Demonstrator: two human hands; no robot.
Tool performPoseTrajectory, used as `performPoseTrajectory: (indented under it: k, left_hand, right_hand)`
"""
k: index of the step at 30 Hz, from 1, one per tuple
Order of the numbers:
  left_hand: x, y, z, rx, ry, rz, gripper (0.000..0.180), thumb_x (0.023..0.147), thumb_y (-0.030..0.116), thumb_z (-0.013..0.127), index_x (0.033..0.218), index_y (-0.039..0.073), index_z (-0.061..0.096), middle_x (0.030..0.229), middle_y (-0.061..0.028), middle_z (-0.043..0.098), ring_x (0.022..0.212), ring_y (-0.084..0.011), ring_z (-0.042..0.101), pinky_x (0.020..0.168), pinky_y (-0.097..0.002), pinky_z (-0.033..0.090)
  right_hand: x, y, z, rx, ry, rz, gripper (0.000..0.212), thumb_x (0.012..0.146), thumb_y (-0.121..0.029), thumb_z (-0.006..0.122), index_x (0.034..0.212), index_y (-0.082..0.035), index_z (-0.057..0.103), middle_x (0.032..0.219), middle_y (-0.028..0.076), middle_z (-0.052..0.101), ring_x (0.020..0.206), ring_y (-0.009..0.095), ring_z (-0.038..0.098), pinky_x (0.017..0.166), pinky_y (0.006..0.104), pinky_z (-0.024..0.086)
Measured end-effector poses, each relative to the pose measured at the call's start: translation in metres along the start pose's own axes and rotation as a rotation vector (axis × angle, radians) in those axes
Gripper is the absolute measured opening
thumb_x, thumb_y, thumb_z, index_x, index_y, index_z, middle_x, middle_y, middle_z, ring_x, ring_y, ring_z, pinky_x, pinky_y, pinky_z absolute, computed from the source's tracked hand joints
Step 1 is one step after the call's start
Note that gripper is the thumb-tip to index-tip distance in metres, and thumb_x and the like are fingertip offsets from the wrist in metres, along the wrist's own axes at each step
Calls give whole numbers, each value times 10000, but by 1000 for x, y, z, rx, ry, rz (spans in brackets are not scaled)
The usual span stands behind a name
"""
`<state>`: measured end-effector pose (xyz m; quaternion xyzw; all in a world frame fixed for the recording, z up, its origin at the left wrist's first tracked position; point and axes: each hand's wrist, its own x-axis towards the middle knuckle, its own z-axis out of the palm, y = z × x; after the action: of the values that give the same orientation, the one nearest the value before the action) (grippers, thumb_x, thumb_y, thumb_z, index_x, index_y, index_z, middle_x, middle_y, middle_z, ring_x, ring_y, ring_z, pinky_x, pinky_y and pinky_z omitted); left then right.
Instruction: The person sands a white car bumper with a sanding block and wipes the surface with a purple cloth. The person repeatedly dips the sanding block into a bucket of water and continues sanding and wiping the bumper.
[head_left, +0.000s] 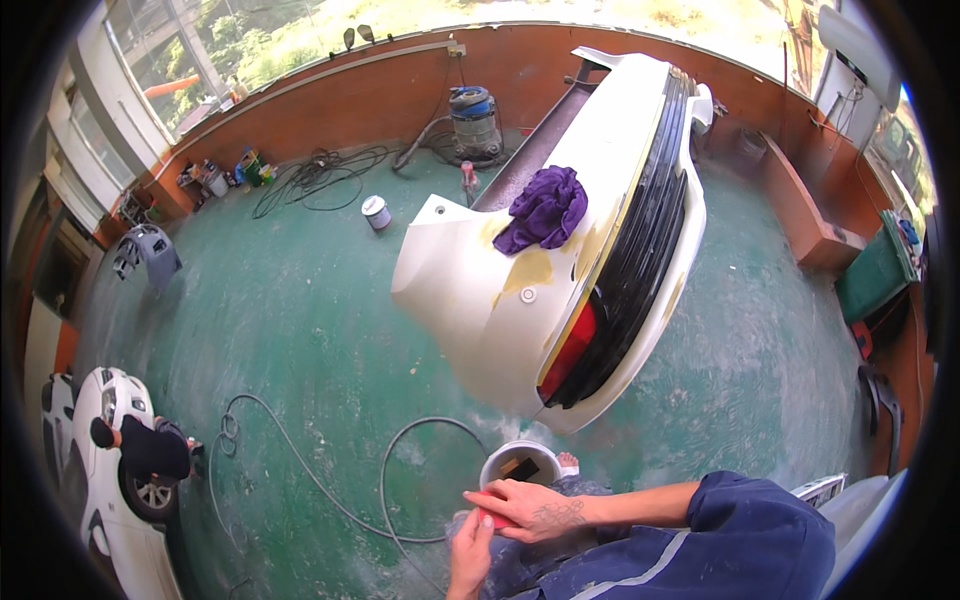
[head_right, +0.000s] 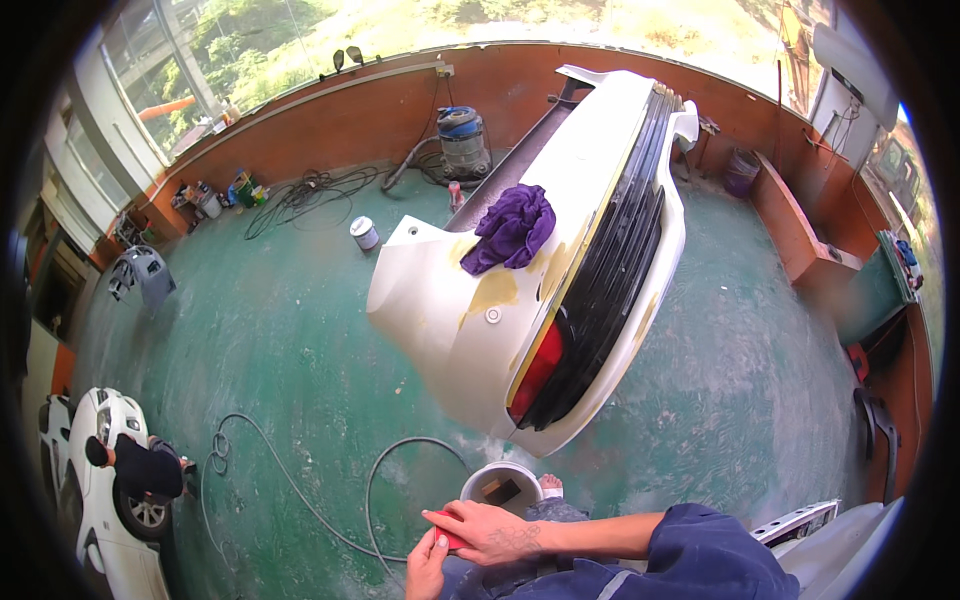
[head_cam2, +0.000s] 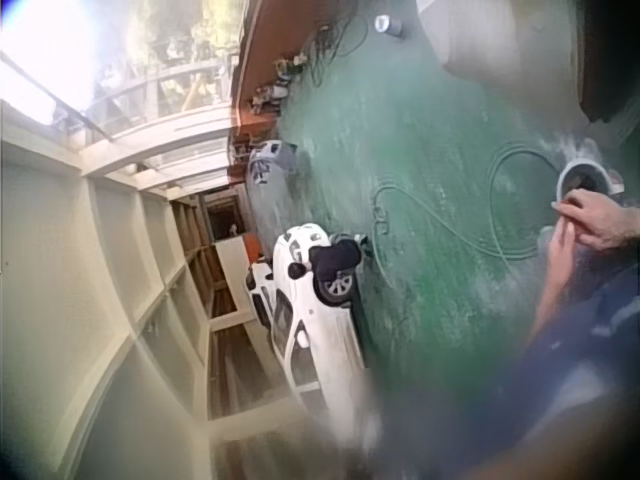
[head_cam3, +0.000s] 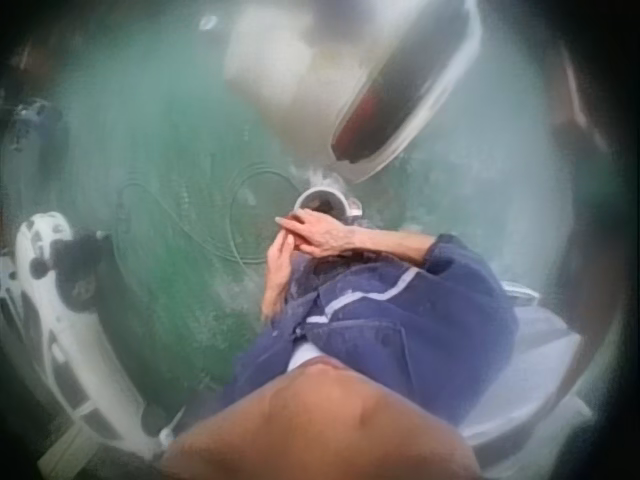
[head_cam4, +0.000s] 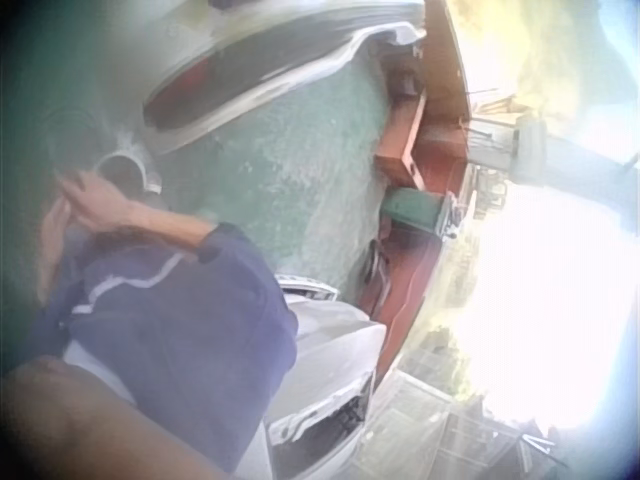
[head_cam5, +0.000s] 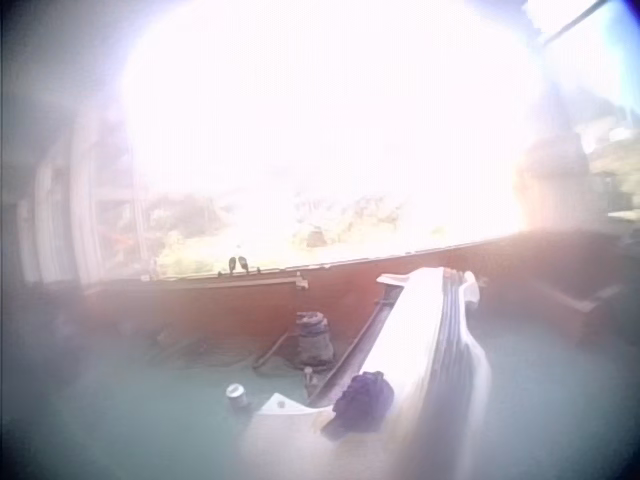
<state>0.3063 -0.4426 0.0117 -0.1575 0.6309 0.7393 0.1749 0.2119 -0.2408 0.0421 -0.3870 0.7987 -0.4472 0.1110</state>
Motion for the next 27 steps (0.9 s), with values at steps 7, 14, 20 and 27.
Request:
performPoseTrajectory:
  k: [7,14,20,27]
  left_hand:
    - [82,13,-137,215,-192,-78,440,1156,210,650,1499,-63,623,1314,-109,757,1179,-137,705,1035,-293,545]
    - [161,121,-307,700,-264,71,525,1075,194,719,1528,-34,585,1370,-243,758,1237,-308,762,1072,-405,595]
    - [261,208,-336,926,-330,464,659,1009,242,796,1570,-9,557,1483,-250,669,1354,-387,662,1144,-484,528]
    - [342,297,-147,1181,-768,1159,849,934,292,867,1662,85,482,1736,-212,409,1549,-434,445,1247,-549,394]
  right_hand:
    - [81,17,69,3,53,439,782,1051,-493,687,1663,-61,463,1260,243,610,1139,418,689,977,465,587]
    - [178,26,163,424,417,1034,804,1058,-628,626,1627,-71,514,1443,261,613,1352,405,625,1168,462,492]
    - [217,6,182,520,834,1141,871,1013,-584,715,1594,12,458,1482,289,609,1381,400,630,1166,466,503]
    - [218,24,151,172,1307,1150,877,910,-417,897,1467,57,412,1448,282,495,1341,425,574,1147,481,499]
